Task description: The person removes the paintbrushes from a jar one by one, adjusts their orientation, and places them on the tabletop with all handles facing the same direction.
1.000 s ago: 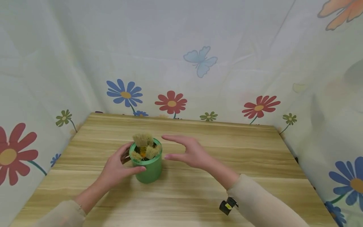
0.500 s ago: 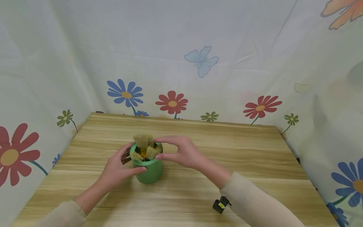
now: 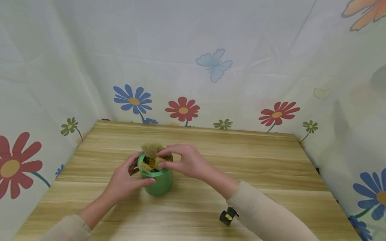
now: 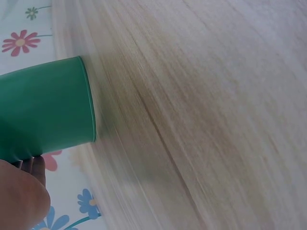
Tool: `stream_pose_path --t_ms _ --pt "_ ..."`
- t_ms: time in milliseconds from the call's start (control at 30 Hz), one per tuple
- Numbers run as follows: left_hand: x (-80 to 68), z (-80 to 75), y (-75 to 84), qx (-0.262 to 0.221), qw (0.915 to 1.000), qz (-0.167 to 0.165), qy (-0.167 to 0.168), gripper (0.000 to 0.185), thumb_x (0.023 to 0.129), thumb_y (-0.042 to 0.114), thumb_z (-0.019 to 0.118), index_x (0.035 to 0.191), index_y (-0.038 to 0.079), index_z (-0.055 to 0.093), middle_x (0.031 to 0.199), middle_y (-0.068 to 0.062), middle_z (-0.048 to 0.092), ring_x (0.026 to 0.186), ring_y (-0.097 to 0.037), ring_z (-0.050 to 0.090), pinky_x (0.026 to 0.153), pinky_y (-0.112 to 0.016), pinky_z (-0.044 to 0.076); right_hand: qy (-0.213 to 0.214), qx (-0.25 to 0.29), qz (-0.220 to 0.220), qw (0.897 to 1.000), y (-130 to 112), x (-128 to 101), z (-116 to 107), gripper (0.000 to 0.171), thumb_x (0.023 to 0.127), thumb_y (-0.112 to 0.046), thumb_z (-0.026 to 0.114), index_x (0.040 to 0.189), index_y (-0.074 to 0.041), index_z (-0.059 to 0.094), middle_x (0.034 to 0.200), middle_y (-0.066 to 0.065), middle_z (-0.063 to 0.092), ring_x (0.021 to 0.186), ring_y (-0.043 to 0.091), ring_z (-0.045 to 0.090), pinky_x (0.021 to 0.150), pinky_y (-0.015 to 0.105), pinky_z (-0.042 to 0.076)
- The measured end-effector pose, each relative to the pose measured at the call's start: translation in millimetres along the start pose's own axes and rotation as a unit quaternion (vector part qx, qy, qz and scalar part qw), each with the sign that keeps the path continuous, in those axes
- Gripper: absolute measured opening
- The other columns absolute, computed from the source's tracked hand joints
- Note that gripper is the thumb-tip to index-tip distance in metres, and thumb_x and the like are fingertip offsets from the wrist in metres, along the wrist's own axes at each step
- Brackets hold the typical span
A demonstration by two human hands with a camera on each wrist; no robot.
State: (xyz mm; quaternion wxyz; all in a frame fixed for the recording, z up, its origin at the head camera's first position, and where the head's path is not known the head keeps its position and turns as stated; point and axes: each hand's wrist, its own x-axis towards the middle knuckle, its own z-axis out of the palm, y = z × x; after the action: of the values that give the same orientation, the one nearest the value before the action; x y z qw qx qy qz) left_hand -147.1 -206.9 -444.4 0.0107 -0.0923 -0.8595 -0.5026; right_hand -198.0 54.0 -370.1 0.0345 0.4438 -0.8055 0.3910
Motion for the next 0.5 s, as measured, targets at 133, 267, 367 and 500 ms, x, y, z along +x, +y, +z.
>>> stream_pose_path --t_ms 133,267,367,500 --pt "0.7 0.9 -1.3 0.004 1.0 -0.003 0.0 0.106 0.08 0.038 0.097 0.163 0.008 0.039 0.156 -0.02 0.055 0.14 -0.043 0.056 0.115 -0.056 0.051 0.012 -0.003 -0.014 1.0 0 2 2 0.021 0.094 -0.016 0.085 0.114 -0.01 0.082 0.108 -0.002 0.081 0.101 0.006 0.073 0.092 0.021 0.061" --pt "1.0 1.2 -1.3 0.003 1.0 -0.001 -0.001 0.105 0.08 0.038 0.097 0.162 0.008 0.04 0.156 -0.02 0.055 0.14 -0.043 0.056 0.115 -0.055 0.052 0.025 -0.011 -0.032 0.999 -2 3 2 0.015 0.095 -0.013 0.083 0.11 -0.011 0.083 0.105 -0.002 0.081 0.095 0.003 0.072 0.082 0.017 0.059" --pt "0.3 0.6 -0.9 0.004 1.0 -0.002 -0.002 0.104 0.081 0.037 0.097 0.162 0.008 0.04 0.156 -0.019 0.055 0.14 -0.042 0.056 0.114 -0.055 0.052 0.04 -0.014 -0.047 0.998 -4 5 0 0.014 0.096 -0.012 0.083 0.109 -0.01 0.083 0.104 -0.002 0.082 0.097 0.005 0.074 0.082 0.018 0.06" --pt "-0.3 -0.2 -0.4 0.006 1.0 -0.004 -0.003 0.102 0.082 0.037 0.096 0.162 0.008 0.04 0.155 -0.02 0.056 0.14 -0.042 0.057 0.113 -0.056 0.053 0.067 -0.007 -0.063 0.996 -8 9 -8 0.014 0.095 -0.009 0.083 0.109 -0.008 0.083 0.104 0.002 0.082 0.099 0.009 0.077 0.088 0.017 0.061"
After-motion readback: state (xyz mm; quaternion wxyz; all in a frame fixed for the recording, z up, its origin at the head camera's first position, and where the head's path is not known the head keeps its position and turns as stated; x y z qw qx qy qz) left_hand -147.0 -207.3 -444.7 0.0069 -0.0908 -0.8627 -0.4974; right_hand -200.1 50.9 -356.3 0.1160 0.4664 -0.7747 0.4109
